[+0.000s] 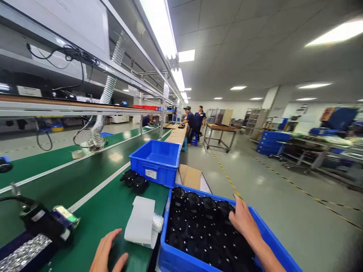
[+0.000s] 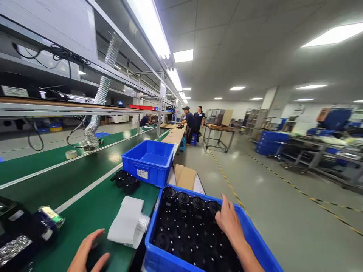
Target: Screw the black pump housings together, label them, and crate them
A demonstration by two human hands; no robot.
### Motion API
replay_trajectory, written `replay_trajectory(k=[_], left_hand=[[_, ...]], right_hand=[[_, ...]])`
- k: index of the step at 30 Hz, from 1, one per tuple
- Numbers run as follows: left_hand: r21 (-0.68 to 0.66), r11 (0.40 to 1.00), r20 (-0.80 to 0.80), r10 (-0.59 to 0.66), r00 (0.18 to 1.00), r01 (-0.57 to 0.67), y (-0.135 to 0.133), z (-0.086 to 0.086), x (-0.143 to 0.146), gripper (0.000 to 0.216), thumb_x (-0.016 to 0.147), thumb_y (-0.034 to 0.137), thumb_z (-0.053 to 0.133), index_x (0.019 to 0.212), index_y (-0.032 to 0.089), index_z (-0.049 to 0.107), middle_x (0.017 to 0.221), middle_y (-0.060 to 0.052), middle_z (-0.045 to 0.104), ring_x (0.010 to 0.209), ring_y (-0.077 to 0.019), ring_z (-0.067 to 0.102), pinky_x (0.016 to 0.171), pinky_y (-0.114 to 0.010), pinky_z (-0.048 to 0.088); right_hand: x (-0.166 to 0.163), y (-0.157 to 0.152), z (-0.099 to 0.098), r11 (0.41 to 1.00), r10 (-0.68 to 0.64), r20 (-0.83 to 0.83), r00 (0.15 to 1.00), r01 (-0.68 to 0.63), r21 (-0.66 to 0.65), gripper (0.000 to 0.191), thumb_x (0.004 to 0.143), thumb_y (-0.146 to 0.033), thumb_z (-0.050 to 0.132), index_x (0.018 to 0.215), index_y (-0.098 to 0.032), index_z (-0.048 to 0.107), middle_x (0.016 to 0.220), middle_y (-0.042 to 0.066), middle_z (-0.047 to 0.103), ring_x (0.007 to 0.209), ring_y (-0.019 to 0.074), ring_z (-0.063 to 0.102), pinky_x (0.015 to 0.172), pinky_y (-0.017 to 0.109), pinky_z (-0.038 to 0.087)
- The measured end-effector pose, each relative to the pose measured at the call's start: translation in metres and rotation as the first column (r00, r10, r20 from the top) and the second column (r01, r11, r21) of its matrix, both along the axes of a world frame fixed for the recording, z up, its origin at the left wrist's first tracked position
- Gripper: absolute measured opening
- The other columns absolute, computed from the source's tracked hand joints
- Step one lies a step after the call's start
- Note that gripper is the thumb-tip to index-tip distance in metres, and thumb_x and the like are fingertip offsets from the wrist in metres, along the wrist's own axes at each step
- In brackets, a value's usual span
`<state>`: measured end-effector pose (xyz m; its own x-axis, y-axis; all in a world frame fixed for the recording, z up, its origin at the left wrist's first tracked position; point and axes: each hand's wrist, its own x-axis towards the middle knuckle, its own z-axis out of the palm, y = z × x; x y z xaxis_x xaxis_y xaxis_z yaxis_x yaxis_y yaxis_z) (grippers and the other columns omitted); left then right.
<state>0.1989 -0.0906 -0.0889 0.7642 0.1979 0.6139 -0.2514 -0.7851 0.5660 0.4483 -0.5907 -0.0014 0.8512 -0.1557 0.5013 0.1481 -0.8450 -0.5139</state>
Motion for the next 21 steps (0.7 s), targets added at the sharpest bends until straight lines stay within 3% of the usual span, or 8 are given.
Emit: replay_trajectory(k=[2, 4, 6, 8, 10, 16, 18, 21], left_hand=[[-0.195, 0.981, -0.109, -0.023, 0.994, 0.001, -0.008, 0.011, 0.010, 0.052, 0.094, 0.040, 0.062, 0.143, 0.025, 0.049, 0.123, -0.009, 0.071, 0.113, -0.0282, 0.070, 0.095, -0.041, 0.060], [-0.328, 0.944, -0.177, -0.111, 0.978, 0.048, -0.018, 0.033, 0.024, 0.046, 0.095, 0.043, 0.061, 0.136, 0.023, 0.054, 0.100, -0.005, 0.073, 0.097, -0.0256, 0.071, 0.092, -0.040, 0.058], [-0.428, 0.901, -0.141, -0.141, 0.980, 0.068, -0.028, 0.059, 0.040, 0.043, 0.096, 0.047, 0.058, 0.131, 0.022, 0.056, 0.081, 0.000, 0.065, 0.081, -0.0221, 0.067, 0.083, -0.035, 0.056], [-0.492, 0.864, -0.058, -0.155, 0.986, 0.106, -0.038, 0.078, 0.052, 0.044, 0.097, 0.051, 0.057, 0.129, 0.022, 0.057, 0.075, 0.003, 0.059, 0.073, -0.0197, 0.061, 0.075, -0.031, 0.053], [-0.519, 0.843, 0.018, -0.155, 0.988, 0.142, -0.044, 0.084, 0.060, 0.042, 0.097, 0.052, 0.059, 0.125, 0.022, 0.060, 0.076, 0.002, 0.060, 0.073, -0.0190, 0.060, 0.073, -0.029, 0.051], [-0.571, 0.810, 0.116, -0.080, 0.990, 0.133, -0.051, 0.047, 0.059, 0.033, 0.094, 0.052, 0.066, 0.106, 0.022, 0.072, 0.082, -0.001, 0.068, 0.076, -0.0188, 0.065, 0.076, -0.027, 0.053], [-0.569, 0.811, 0.107, -0.090, 0.990, 0.135, -0.050, 0.042, 0.056, 0.033, 0.095, 0.051, 0.064, 0.106, 0.021, 0.072, 0.086, -0.003, 0.070, 0.080, -0.0202, 0.067, 0.077, -0.028, 0.055], [-0.515, 0.852, 0.088, -0.057, 0.994, 0.095, -0.048, 0.044, 0.053, 0.031, 0.097, 0.049, 0.062, 0.108, 0.021, 0.072, 0.099, -0.007, 0.073, 0.088, -0.0235, 0.070, 0.080, -0.032, 0.059]], right_hand=[[-0.020, 0.040, 0.011, 0.988, 0.155, 0.051, 0.987, -0.156, 0.021, 0.054, 0.090, -0.034, 0.051, 0.140, -0.013, 0.053, 0.118, 0.019, 0.068, 0.098, 0.0322, 0.072, 0.089, 0.045, 0.059], [-0.051, 0.091, 0.024, 0.906, 0.413, 0.107, 0.904, -0.420, 0.049, 0.036, 0.099, -0.041, 0.052, 0.128, -0.020, 0.060, 0.110, 0.012, 0.070, 0.091, 0.0264, 0.071, 0.082, 0.037, 0.061], [-0.086, 0.142, 0.036, 0.713, 0.696, 0.130, 0.706, -0.701, -0.011, 0.020, 0.104, -0.034, 0.054, 0.117, -0.024, 0.064, 0.114, 0.009, 0.069, 0.098, 0.0247, 0.068, 0.083, 0.035, 0.060], [-0.112, 0.185, 0.044, 0.504, 0.863, 0.109, 0.493, -0.855, -0.122, 0.021, 0.102, -0.024, 0.058, 0.122, -0.025, 0.065, 0.127, 0.009, 0.066, 0.116, 0.0262, 0.062, 0.100, 0.039, 0.055], [-0.124, 0.214, 0.048, 0.404, 0.915, 0.065, 0.399, -0.901, -0.157, 0.038, 0.094, -0.017, 0.069, 0.131, -0.026, 0.062, 0.140, 0.009, 0.061, 0.128, 0.0288, 0.053, 0.110, 0.043, 0.049], [-0.109, 0.242, 0.045, 0.415, 0.908, -0.002, 0.419, -0.900, -0.132, 0.061, 0.081, -0.007, 0.085, 0.134, -0.023, 0.060, 0.141, 0.010, 0.061, 0.132, 0.0314, 0.046, 0.114, 0.047, 0.046], [-0.106, 0.244, 0.045, 0.390, 0.917, -0.037, 0.398, -0.910, -0.142, 0.057, 0.081, -0.010, 0.087, 0.131, -0.025, 0.063, 0.141, 0.009, 0.061, 0.134, 0.0334, 0.044, 0.115, 0.050, 0.044], [-0.107, 0.248, 0.047, 0.342, 0.932, -0.103, 0.348, -0.937, -0.074, 0.032, 0.087, -0.014, 0.083, 0.114, -0.026, 0.070, 0.113, 0.006, 0.071, 0.119, 0.0319, 0.054, 0.105, 0.048, 0.049]])
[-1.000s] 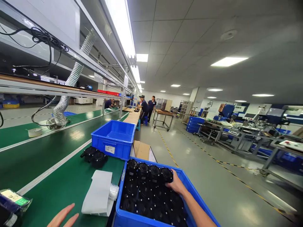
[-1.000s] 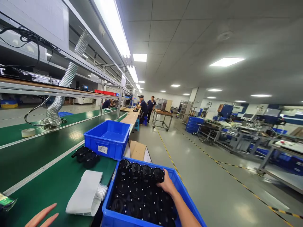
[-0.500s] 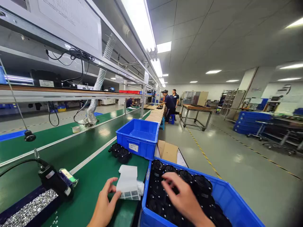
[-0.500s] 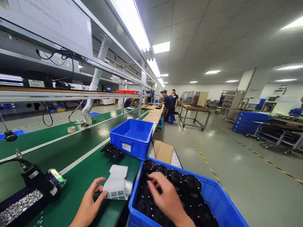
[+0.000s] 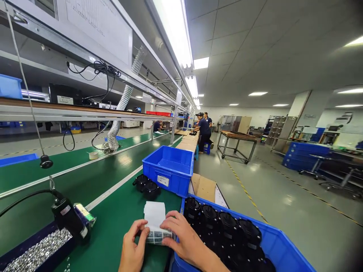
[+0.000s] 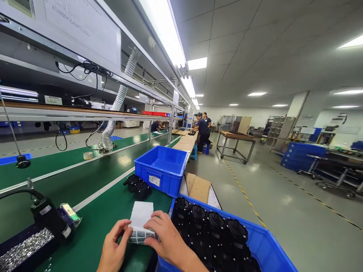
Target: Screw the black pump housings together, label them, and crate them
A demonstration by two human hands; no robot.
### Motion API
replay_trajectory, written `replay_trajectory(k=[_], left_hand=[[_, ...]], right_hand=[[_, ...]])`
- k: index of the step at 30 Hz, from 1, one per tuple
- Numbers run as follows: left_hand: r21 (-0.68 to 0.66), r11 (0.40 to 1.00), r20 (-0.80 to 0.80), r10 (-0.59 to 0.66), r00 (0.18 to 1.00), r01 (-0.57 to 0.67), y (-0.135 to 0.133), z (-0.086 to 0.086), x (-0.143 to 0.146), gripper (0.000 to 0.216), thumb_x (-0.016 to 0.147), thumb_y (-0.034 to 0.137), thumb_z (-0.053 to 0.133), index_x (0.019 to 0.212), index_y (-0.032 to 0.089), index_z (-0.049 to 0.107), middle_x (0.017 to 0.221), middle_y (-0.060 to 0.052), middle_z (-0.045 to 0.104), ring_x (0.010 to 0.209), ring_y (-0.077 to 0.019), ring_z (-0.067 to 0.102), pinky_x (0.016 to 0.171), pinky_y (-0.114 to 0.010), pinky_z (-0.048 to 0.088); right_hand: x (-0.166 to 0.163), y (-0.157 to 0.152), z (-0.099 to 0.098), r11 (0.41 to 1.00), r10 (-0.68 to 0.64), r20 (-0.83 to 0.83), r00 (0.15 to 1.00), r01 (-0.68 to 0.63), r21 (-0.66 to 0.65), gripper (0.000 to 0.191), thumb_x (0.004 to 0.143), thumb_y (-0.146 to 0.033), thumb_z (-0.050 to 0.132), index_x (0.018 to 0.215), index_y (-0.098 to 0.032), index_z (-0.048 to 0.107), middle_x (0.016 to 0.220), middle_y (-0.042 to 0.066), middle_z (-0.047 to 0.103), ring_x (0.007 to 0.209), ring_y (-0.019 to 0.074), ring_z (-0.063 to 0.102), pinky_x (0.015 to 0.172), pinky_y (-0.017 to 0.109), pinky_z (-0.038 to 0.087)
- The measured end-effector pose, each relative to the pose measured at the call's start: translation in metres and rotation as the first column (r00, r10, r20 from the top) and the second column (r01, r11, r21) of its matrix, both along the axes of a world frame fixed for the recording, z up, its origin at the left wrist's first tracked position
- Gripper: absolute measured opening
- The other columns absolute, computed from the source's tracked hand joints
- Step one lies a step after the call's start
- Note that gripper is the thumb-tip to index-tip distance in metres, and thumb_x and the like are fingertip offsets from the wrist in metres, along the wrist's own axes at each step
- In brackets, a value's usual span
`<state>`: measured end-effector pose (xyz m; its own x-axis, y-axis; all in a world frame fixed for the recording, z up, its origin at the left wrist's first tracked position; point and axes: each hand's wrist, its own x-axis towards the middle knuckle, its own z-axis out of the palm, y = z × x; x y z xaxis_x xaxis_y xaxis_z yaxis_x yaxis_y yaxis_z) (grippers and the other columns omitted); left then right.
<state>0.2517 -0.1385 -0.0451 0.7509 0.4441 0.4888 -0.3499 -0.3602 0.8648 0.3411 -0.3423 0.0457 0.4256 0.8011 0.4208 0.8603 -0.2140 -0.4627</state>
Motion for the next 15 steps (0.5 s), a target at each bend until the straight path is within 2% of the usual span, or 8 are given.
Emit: replay_trajectory(k=[3, 5, 8, 11, 15], left_hand=[[0.198, 0.976, 0.081, 0.077, 0.994, -0.091, -0.001, 0.001, 0.000, 0.037, 0.089, 0.045, 0.075, 0.119, 0.024, 0.071, 0.124, -0.012, 0.069, 0.115, -0.0310, 0.066, 0.096, -0.044, 0.058], [0.299, 0.951, 0.144, 0.039, 0.989, -0.081, -0.003, 0.000, 0.001, 0.037, 0.087, 0.042, 0.079, 0.119, 0.026, 0.073, 0.127, -0.012, 0.070, 0.123, -0.0329, 0.061, 0.102, -0.048, 0.055], [0.279, 0.960, 0.125, -0.026, 0.992, -0.010, -0.006, 0.000, 0.001, 0.017, 0.096, 0.039, 0.068, 0.102, 0.026, 0.077, 0.100, -0.008, 0.076, 0.102, -0.0267, 0.069, 0.090, -0.040, 0.058], [0.201, 0.979, 0.055, -0.049, 0.997, 0.037, -0.008, 0.004, -0.001, 0.022, 0.100, 0.041, 0.061, 0.095, 0.026, 0.077, 0.088, -0.004, 0.075, 0.086, -0.0223, 0.069, 0.080, -0.033, 0.055], [0.141, 0.989, 0.008, -0.044, 0.999, 0.042, -0.009, 0.008, -0.003, 0.031, 0.100, 0.047, 0.059, 0.087, 0.024, 0.075, 0.081, -0.003, 0.071, 0.079, -0.0205, 0.066, 0.076, -0.029, 0.050]], right_hand=[[-0.003, 0.005, -0.002, 0.998, 0.004, -0.135, 0.991, 0.005, 0.060, 0.010, 0.093, -0.019, 0.073, 0.101, -0.025, 0.075, 0.097, 0.006, 0.069, 0.104, 0.0291, 0.060, 0.092, 0.042, 0.052], [-0.003, 0.007, -0.006, 0.994, -0.003, -0.228, 0.974, 0.027, 0.101, 0.009, 0.094, -0.023, 0.070, 0.098, -0.025, 0.078, 0.094, 0.005, 0.069, 0.099, 0.0283, 0.062, 0.089, 0.040, 0.052], [0.002, 0.006, -0.017, 0.981, -0.093, -0.368, 0.925, 0.148, 0.123, 0.013, 0.089, -0.028, 0.072, 0.100, -0.024, 0.078, 0.095, 0.005, 0.072, 0.094, 0.0284, 0.065, 0.088, 0.041, 0.050], [0.008, 0.005, -0.026, 0.969, -0.140, -0.459, 0.877, 0.217, 0.119, 0.017, 0.088, -0.035, 0.071, 0.095, -0.021, 0.077, 0.094, 0.005, 0.074, 0.092, 0.0295, 0.067, 0.087, 0.041, 0.050], [0.008, 0.009, -0.027, 0.970, -0.115, -0.434, 0.894, 0.195, 0.144, 0.025, 0.092, -0.043, 0.069, 0.085, -0.020, 0.074, 0.093, 0.006, 0.072, 0.091, 0.0287, 0.066, 0.085, 0.039, 0.050]])
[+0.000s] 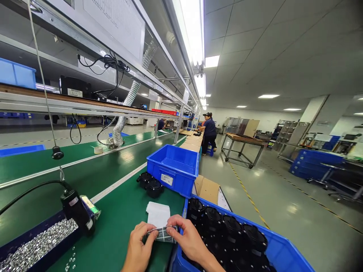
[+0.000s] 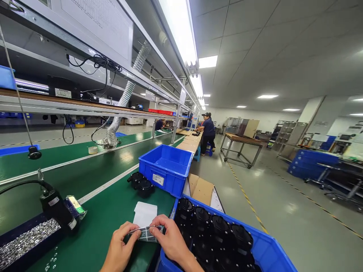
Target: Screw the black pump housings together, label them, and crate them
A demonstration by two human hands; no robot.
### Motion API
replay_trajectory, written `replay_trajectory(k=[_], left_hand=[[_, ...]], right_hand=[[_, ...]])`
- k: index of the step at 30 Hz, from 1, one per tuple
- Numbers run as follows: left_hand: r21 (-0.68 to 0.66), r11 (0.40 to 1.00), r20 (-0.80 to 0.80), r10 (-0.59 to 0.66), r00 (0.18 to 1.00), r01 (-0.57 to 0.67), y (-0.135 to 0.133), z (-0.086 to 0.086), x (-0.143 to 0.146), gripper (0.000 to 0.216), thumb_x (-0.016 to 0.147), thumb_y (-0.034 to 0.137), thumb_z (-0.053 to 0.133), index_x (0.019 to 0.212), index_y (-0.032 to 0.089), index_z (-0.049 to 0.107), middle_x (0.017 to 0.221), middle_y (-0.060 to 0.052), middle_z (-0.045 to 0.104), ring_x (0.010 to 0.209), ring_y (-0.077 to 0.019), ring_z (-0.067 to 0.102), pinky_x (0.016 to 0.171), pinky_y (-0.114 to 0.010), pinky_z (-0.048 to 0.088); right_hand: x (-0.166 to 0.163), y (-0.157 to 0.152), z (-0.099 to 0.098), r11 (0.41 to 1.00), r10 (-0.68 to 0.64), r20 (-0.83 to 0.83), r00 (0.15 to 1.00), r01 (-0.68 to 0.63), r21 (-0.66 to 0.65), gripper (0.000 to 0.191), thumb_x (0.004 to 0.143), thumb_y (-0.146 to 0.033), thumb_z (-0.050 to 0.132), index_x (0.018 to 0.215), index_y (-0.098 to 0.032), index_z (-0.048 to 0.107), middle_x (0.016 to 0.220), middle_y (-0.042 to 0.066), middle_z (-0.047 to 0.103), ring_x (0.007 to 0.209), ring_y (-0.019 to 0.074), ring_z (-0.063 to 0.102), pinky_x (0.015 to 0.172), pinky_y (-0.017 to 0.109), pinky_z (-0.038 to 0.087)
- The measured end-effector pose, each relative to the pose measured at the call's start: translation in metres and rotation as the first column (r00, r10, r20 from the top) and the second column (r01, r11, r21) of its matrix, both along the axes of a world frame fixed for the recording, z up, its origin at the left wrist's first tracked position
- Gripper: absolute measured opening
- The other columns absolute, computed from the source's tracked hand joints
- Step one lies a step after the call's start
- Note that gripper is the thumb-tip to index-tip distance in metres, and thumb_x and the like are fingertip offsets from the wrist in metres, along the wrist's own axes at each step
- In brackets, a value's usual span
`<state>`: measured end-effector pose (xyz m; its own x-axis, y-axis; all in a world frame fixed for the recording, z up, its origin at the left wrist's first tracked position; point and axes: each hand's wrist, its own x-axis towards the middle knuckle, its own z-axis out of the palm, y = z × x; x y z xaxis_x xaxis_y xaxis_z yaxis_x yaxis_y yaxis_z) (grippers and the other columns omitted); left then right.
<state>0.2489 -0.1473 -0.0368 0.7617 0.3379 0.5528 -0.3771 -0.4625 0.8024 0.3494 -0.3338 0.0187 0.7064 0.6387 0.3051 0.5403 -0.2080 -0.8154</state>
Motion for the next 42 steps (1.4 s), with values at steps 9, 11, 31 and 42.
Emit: replay_trajectory(k=[9, 11, 31, 42], left_hand=[[-0.099, 0.995, -0.078, -0.009, 0.997, 0.001, 0.001, 0.002, 0.001, 0.038, 0.098, 0.054, 0.059, 0.089, 0.021, 0.074, 0.084, -0.004, 0.072, 0.081, -0.0212, 0.068, 0.077, -0.027, 0.051], [-0.134, 0.991, -0.081, -0.035, 0.996, 0.024, 0.000, 0.001, 0.001, 0.035, 0.098, 0.052, 0.059, 0.096, 0.021, 0.074, 0.091, -0.005, 0.075, 0.085, -0.0214, 0.069, 0.079, -0.027, 0.052], [-0.248, 0.967, -0.068, 0.046, 0.997, -0.062, -0.004, 0.002, -0.004, 0.048, 0.100, 0.057, 0.050, 0.131, 0.023, 0.063, 0.123, -0.011, 0.068, 0.120, -0.0273, 0.061, 0.108, -0.044, 0.049], [0.009, 0.935, 0.120, 0.350, 0.929, -0.354, 0.004, -0.029, -0.029, 0.039, 0.105, 0.047, 0.043, 0.132, 0.028, 0.063, 0.143, -0.013, 0.056, 0.132, -0.0334, 0.053, 0.106, -0.052, 0.049]], right_hand=[[-0.007, -0.004, 0.011, 1.000, 0.006, 0.576, 0.817, -0.017, 0.014, 0.018, 0.102, -0.022, 0.060, 0.107, -0.027, 0.077, 0.110, 0.011, 0.073, 0.109, 0.0340, 0.066, 0.092, 0.050, 0.057], [-0.009, -0.008, 0.014, 0.997, 0.076, 0.784, 0.616, -0.069, -0.043, 0.032, 0.099, -0.013, 0.059, 0.118, -0.032, 0.075, 0.117, 0.011, 0.073, 0.113, 0.0359, 0.065, 0.094, 0.058, 0.057], [0.034, 0.043, 0.019, 0.992, 0.025, 0.418, 0.908, -0.075, 0.103, 0.062, 0.101, -0.019, 0.053, 0.157, -0.030, 0.029, 0.136, 0.010, 0.060, 0.128, 0.0283, 0.057, 0.112, 0.053, 0.047], [0.128, 0.147, 0.025, 0.970, -0.089, 0.314, 0.945, 0.011, 0.243, 0.081, 0.080, -0.009, 0.053, 0.157, -0.017, 0.030, 0.156, 0.024, 0.035, 0.116, 0.0333, 0.065, 0.102, 0.060, 0.054]])
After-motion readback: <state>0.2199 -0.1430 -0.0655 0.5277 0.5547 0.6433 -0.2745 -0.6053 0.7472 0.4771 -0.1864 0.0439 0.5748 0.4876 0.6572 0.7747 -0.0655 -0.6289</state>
